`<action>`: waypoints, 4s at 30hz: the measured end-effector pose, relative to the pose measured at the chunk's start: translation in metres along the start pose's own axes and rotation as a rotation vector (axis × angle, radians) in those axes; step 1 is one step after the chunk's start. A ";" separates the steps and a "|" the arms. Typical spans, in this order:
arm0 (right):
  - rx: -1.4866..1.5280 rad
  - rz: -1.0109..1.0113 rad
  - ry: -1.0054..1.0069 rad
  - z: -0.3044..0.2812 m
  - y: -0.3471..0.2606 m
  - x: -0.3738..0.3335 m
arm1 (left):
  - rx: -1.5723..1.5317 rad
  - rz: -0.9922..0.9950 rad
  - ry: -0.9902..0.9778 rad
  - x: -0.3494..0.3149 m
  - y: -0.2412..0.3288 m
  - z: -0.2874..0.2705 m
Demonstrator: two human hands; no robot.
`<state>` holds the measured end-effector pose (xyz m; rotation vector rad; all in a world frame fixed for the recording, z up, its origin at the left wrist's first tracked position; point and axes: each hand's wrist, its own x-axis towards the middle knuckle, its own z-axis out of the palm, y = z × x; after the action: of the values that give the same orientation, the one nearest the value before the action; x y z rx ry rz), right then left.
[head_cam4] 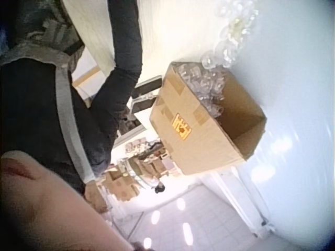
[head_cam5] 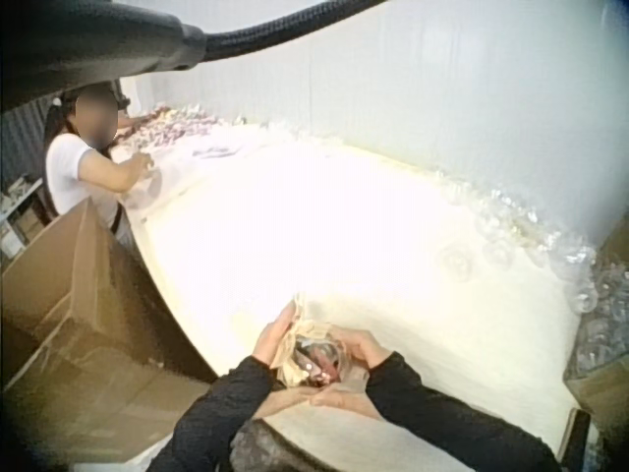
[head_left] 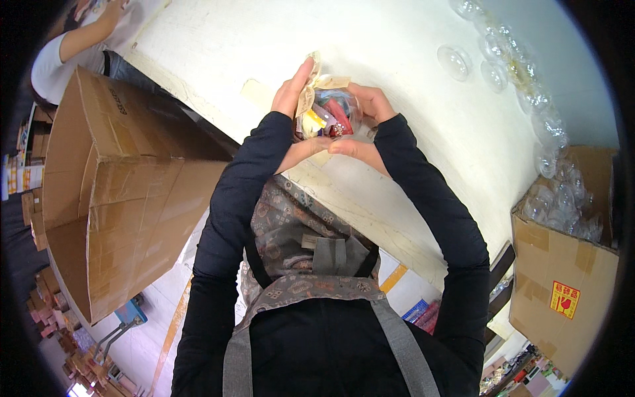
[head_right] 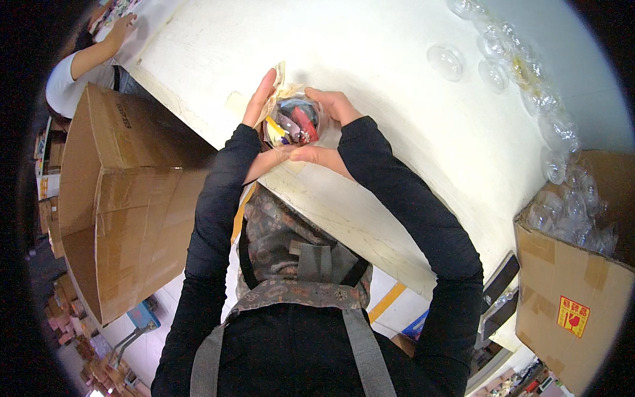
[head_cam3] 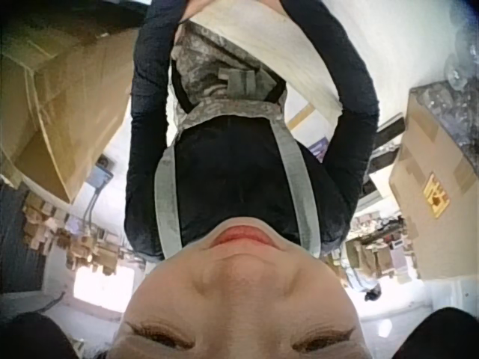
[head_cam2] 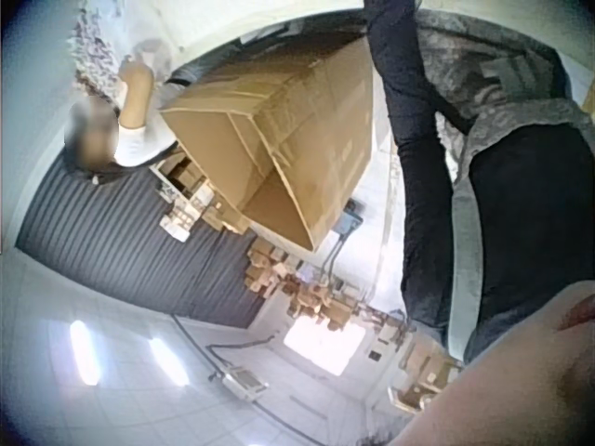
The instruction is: The person fills small clear plastic containers with colorful candies, ties a ribbon around the top, and places the finished items into a large cardboard box. The person repeats this process for multiple containers.
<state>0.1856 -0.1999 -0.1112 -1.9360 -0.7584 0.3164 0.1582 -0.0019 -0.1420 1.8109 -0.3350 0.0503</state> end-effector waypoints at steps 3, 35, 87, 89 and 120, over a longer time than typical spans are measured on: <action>0.054 -0.020 0.028 0.007 0.003 -0.007 | -0.055 0.052 -0.045 -0.016 0.035 -0.003; -0.216 -0.228 0.112 0.013 -0.003 0.021 | -0.212 -0.155 -0.063 -0.007 0.057 -0.030; -0.034 -0.327 0.225 0.016 0.012 -0.014 | 0.158 -0.025 -0.070 -0.032 0.028 -0.005; -0.044 -0.356 0.280 0.017 0.008 -0.017 | 0.133 -0.030 -0.048 -0.032 0.028 -0.002; 0.006 -0.126 0.125 0.014 -0.002 -0.022 | 0.255 0.092 0.031 -0.032 0.030 -0.007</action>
<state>0.1607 -0.2028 -0.1180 -1.8733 -0.7915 0.1194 0.1209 0.0040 -0.1183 2.0432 -0.4039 0.1923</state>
